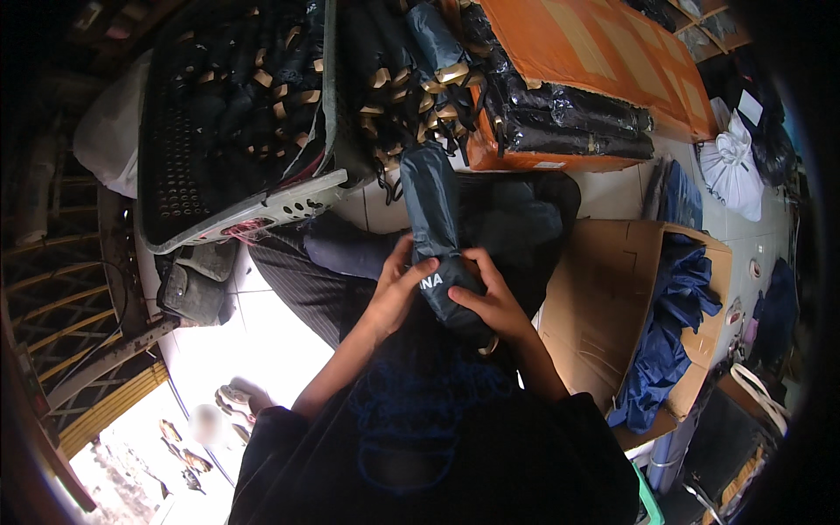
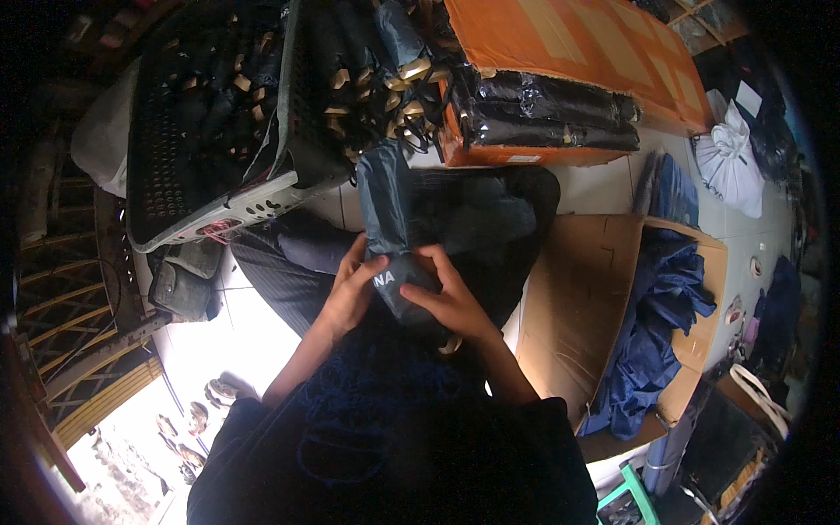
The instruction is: The person sits on the floor and repeatedly folds dark garments, rolls them tightly, and secures them with rubber bands. They place the finished bundles into a nearby cardboard box and continue the process with additional garments from a pile.
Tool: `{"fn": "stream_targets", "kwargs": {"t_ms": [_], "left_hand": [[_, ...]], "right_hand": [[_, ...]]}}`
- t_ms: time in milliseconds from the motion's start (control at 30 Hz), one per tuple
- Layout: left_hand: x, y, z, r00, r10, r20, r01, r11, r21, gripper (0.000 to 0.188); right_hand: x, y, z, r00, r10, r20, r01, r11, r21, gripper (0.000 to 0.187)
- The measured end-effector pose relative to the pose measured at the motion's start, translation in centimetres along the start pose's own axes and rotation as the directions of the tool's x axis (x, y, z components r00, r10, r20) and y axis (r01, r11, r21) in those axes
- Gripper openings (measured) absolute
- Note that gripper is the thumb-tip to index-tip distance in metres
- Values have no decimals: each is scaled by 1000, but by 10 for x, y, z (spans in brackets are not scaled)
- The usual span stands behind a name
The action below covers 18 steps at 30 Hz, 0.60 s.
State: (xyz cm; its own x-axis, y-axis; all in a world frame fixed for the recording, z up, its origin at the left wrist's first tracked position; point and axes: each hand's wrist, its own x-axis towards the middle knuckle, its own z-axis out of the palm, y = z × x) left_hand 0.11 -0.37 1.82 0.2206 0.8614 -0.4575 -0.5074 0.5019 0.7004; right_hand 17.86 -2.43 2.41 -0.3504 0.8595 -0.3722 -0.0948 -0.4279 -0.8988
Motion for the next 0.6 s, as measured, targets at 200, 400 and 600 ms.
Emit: {"fn": "stream_targets", "kwargs": {"t_ms": [200,400,600], "left_hand": [[-5,-11,-2,1000,11,-15,-13,995,-99,26],[-7,-20,-6,989,84,-121,-75,995,72,23],[-14,-20,6,959,165,-228,-104,960,258,28]], "right_hand": [[0,13,-1,997,48,-68,-41,995,92,54],[1,10,4,995,36,-92,-22,989,143,62],[2,9,4,995,28,-94,-14,989,145,61]]}}
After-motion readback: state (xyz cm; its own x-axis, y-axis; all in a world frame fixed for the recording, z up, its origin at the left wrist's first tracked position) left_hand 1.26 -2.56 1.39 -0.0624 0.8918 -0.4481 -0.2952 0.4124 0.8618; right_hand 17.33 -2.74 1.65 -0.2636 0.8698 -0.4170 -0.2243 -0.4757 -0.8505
